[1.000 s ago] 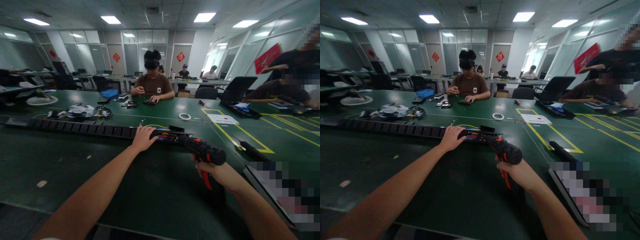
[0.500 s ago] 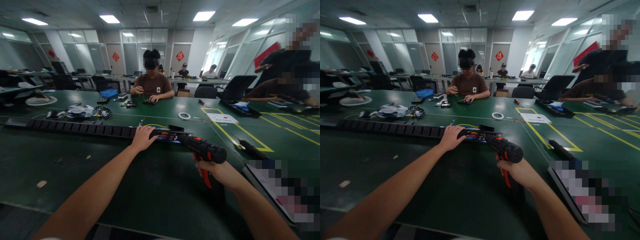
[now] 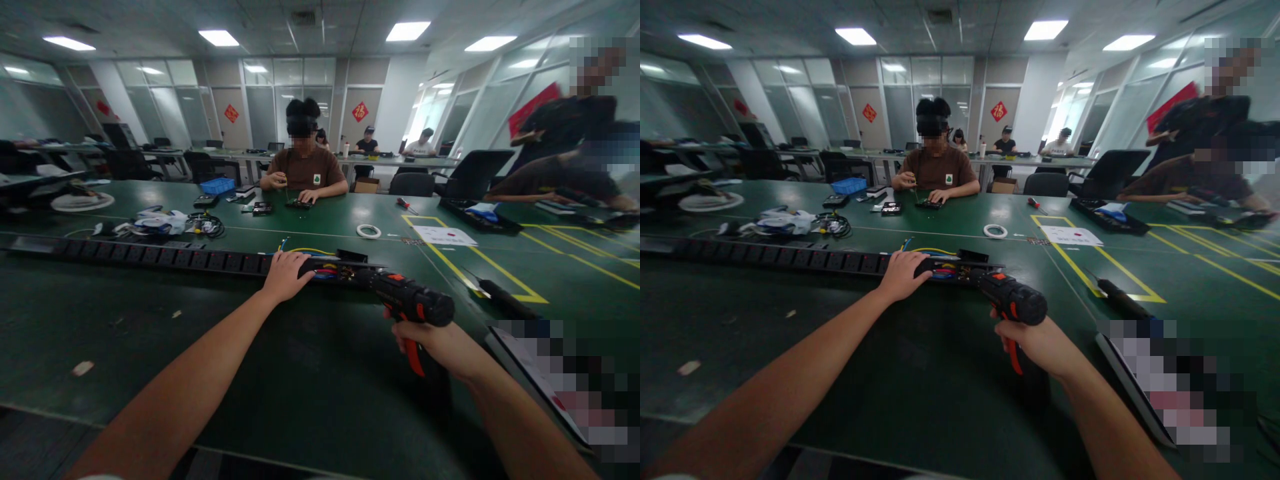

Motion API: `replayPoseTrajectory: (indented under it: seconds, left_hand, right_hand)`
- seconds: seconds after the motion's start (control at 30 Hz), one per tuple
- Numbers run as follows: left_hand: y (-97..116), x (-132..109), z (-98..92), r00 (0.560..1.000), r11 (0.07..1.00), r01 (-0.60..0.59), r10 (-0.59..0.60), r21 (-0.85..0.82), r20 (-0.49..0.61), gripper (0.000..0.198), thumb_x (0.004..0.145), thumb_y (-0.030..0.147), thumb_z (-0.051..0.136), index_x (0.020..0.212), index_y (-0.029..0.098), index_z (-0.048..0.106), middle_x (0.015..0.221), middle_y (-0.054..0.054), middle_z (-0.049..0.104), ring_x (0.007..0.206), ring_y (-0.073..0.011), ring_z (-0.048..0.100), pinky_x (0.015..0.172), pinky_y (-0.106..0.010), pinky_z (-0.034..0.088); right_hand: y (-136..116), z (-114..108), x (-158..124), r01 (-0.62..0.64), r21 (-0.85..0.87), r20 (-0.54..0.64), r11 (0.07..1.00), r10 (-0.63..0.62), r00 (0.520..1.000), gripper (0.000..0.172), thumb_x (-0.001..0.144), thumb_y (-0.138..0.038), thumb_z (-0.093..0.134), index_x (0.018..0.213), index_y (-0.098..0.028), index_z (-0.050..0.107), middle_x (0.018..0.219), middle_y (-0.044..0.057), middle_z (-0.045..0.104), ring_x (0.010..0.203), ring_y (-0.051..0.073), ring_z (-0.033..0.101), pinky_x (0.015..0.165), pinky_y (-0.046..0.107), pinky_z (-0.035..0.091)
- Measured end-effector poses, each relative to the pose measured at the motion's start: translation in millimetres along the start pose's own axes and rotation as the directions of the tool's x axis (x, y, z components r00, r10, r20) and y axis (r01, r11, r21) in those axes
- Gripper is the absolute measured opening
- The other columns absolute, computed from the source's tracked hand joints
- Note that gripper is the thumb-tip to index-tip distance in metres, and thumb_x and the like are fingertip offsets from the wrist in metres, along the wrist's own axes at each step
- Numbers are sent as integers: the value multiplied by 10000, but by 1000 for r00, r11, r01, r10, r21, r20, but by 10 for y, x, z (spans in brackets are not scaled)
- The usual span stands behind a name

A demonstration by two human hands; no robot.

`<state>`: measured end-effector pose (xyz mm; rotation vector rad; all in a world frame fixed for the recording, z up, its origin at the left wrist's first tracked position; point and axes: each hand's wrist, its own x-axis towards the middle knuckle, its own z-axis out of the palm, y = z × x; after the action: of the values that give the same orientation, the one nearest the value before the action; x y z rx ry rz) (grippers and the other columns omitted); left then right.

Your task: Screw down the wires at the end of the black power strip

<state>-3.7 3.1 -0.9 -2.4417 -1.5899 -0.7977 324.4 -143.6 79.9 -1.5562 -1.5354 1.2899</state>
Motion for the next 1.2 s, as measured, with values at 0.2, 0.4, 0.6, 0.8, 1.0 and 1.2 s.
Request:
replayPoseTrajectory:
  seconds: [0.2,0.4,0.6,0.8,1.0,1.2]
  left_hand:
    - [4,-5,-6,1000,1000,6,-6,-2,-10,487,1103,529,614,1477,229,698,1500,-121,728,1418,-348,624,1292,-583,352]
    - [-4,-11,-13,1000,1000,9,-9,-17,0,487,1102,525,611,1487,236,690,1504,-117,724,1438,-345,608,1299,-587,345]
    - [13,-19,-63,1000,1000,11,-11,-11,8,471,1102,524,611,1466,239,700,1485,-115,731,1424,-339,615,1295,-563,354]
    - [-8,-19,-48,1000,999,15,-15,-30,16,480,1102,526,604,1485,251,689,1507,-113,719,1450,-351,599,1312,-589,327]
    - [-18,-9,-19,1000,1000,13,-13,-19,17,486,1098,534,618,1485,248,688,1509,-111,716,1446,-345,601,1310,-573,330]
    - [-7,-8,-23,1000,1000,10,-10,-10,13,478,1101,525,623,1476,234,689,1508,-115,718,1437,-339,607,1305,-571,333]
  right_hand:
    - [-47,49,-4,11,-39,-10,999,-11,1000,390,680,-387,728,1033,-235,660,626,-40,658,628,212,632,630,344,507]
    - [-16,42,1,16,-32,-28,999,-17,999,412,676,-413,741,1041,-229,683,644,-39,662,653,220,655,663,355,531]
    - [32,39,38,21,-52,-28,998,-22,999,419,700,-426,757,1063,-228,690,658,-28,670,662,230,665,680,374,541]
    - [32,41,52,30,-39,-34,999,-31,999,391,711,-413,756,1053,-232,697,657,-19,675,662,236,675,682,378,552]
    - [3,49,27,25,-56,-45,998,-27,999,385,710,-409,753,1046,-227,703,650,-20,680,645,228,670,658,362,538]
    - [-27,59,25,25,-61,-38,998,-27,999,371,686,-384,756,1019,-228,706,647,-24,665,634,224,665,651,362,541]
